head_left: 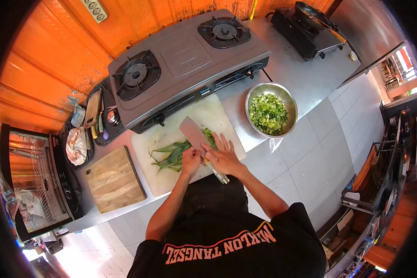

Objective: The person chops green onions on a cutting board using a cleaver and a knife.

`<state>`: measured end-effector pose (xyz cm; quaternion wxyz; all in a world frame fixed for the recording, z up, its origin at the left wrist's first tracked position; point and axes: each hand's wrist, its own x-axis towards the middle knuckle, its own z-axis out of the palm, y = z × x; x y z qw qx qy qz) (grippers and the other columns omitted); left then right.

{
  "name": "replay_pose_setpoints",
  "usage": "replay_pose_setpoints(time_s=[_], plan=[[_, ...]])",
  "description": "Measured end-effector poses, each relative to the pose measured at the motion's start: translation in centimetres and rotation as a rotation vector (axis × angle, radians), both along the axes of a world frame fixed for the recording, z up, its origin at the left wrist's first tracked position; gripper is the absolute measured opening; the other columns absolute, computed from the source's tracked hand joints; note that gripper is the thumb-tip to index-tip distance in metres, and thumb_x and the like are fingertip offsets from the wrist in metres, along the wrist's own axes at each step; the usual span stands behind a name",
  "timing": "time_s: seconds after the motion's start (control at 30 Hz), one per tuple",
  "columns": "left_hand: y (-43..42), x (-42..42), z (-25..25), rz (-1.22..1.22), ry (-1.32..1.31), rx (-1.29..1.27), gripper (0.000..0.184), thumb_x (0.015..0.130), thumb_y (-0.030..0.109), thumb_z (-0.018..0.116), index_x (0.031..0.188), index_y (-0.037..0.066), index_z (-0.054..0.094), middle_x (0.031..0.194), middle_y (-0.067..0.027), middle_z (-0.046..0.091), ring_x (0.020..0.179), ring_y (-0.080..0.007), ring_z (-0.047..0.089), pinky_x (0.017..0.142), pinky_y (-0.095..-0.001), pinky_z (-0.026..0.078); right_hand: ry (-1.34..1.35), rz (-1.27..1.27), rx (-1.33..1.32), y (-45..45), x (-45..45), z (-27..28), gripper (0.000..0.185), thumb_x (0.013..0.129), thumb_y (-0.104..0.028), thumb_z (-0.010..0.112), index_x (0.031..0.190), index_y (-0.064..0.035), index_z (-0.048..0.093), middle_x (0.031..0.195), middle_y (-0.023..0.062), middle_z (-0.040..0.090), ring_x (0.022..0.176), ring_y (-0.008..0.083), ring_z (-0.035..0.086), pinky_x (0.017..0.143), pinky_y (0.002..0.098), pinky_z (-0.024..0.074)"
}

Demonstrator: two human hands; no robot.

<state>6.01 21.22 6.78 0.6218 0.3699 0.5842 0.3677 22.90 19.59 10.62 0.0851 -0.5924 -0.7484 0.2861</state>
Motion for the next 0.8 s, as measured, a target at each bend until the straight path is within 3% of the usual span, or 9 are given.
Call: replay_pose_setpoints(time_s=[0.07, 0.4, 0.5, 0.57, 0.6, 0.67, 0.7, 0.77, 0.8], plan=[[-0.1, -0.6, -0.9, -0.009, -0.002, 0.039, 0.019, 0.096, 0.012, 0.052, 0.098, -0.004, 0.062, 0.08, -0.0087, 0.065, 0.058, -0.0138, 0.062, 0.052, -0.0286, 0.055, -0.018, 0.016, -0.044, 1.0, 0.5, -1.7, 0.053, 0.1, -0.048, 0.025, 0.148, -0.028, 0.033, 0.159, 0.0152, -0.002, 0.146, 0.0371, -0.006, 0.113, 0.0592, -0.0013], [-1.4, 0.0, -0.2, -0.008, 0.051, -0.015, 0.016, 0.095, 0.008, 0.053, 0.092, -0.005, 0.061, 0.075, -0.0083, 0.063, 0.057, -0.0133, 0.06, 0.051, -0.0299, 0.058, -0.097, 0.013, -0.042, 4.0, -0.4, -3.3, 0.053, 0.101, -0.045, 0.021, 0.149, -0.0235, 0.031, 0.158, 0.0173, -0.004, 0.145, 0.0382, -0.007, 0.113, 0.059, -0.0016], [-1.4, -0.4, -1.0, 0.001, 0.032, -0.033, 0.016, 0.095, 0.008, 0.053, 0.092, -0.005, 0.061, 0.077, -0.009, 0.064, 0.058, -0.014, 0.061, 0.052, -0.0302, 0.058, -0.002, -0.018, 0.068, 2.7, 0.0, -2.7, 0.051, 0.101, -0.043, 0.028, 0.148, -0.0218, 0.033, 0.158, 0.0192, 0.0, 0.145, 0.04, -0.001, 0.113, 0.0591, 0.0001], [-1.3, -0.4, -0.9, 0.005, 0.036, -0.033, 0.016, 0.095, 0.008, 0.053, 0.093, -0.005, 0.062, 0.078, -0.0096, 0.065, 0.058, -0.0146, 0.061, 0.052, -0.0301, 0.058, -0.042, -0.014, 0.144, 1.4, -0.1, -1.1, 0.054, 0.097, -0.033, 0.044, 0.147, -0.0179, 0.033, 0.153, 0.0247, 0.018, 0.139, 0.0422, 0.025, 0.111, 0.0535, 0.0227], [-1.2, -0.3, 0.5, 0.013, -0.002, -0.038, 0.016, 0.095, 0.009, 0.053, 0.095, -0.005, 0.063, 0.079, -0.0105, 0.065, 0.06, -0.0152, 0.063, 0.054, -0.03, 0.059, -0.04, -0.01, 0.141, 0.4, -0.3, -0.2, 0.054, 0.097, -0.033, 0.044, 0.147, -0.0179, 0.033, 0.153, 0.0247, 0.018, 0.139, 0.0422, 0.025, 0.111, 0.0535, 0.0227], [-1.0, -0.1, 2.3, 0.026, -0.044, -0.051, 0.017, 0.096, 0.009, 0.053, 0.096, -0.005, 0.063, 0.081, -0.0114, 0.066, 0.061, -0.0157, 0.064, 0.056, -0.0299, 0.059, 0.477, -0.152, -0.129, -1.7, -0.6, 1.1, 0.056, 0.09, -0.022, 0.055, 0.142, -0.0108, 0.039, 0.125, 0.0307, 0.052, 0.109, 0.042, 0.057, 0.091, 0.0466, 0.0453], [-1.0, 0.0, 2.8, -0.027, -0.091, -0.054, 0.017, 0.094, 0.011, 0.057, 0.099, -0.004, 0.064, 0.081, -0.0117, 0.067, 0.064, -0.0174, 0.065, 0.058, -0.0316, 0.058, 0.471, -0.15, -0.139, -2.2, -0.7, 0.5, 0.056, 0.09, -0.022, 0.055, 0.142, -0.0108, 0.039, 0.125, 0.0307, 0.052, 0.109, 0.042, 0.057, 0.091, 0.0466, 0.0453], [-0.6, -0.3, 2.5, -0.079, -0.142, -0.062, 0.018, 0.092, 0.012, 0.06, 0.101, -0.003, 0.065, 0.081, -0.0121, 0.067, 0.066, -0.0192, 0.066, 0.06, -0.0334, 0.058, 0.387, -0.331, 0.008, -2.8, -0.9, -1.1, 0.049, 0.086, -0.018, 0.058, 0.131, -0.0046, 0.046, 0.086, 0.0284, 0.063, 0.077, 0.0415, 0.063, 0.071, 0.0446, 0.0498], [-0.2, -1.4, 1.5, -0.12, 0.182, 0.216, 0.019, 0.088, 0.014, 0.065, 0.1, -0.001, 0.066, 0.081, -0.0115, 0.067, 0.07, -0.0219, 0.067, 0.063, -0.0364, 0.056, 0.338, -0.373, -0.021, -2.9, -0.1, 0.0, 0.037, 0.088, -0.02, 0.057, 0.122, -0.006, 0.05, 0.07, 0.026, 0.06, 0.068, 0.0431, 0.061, 0.067, 0.0459, 0.0492]])
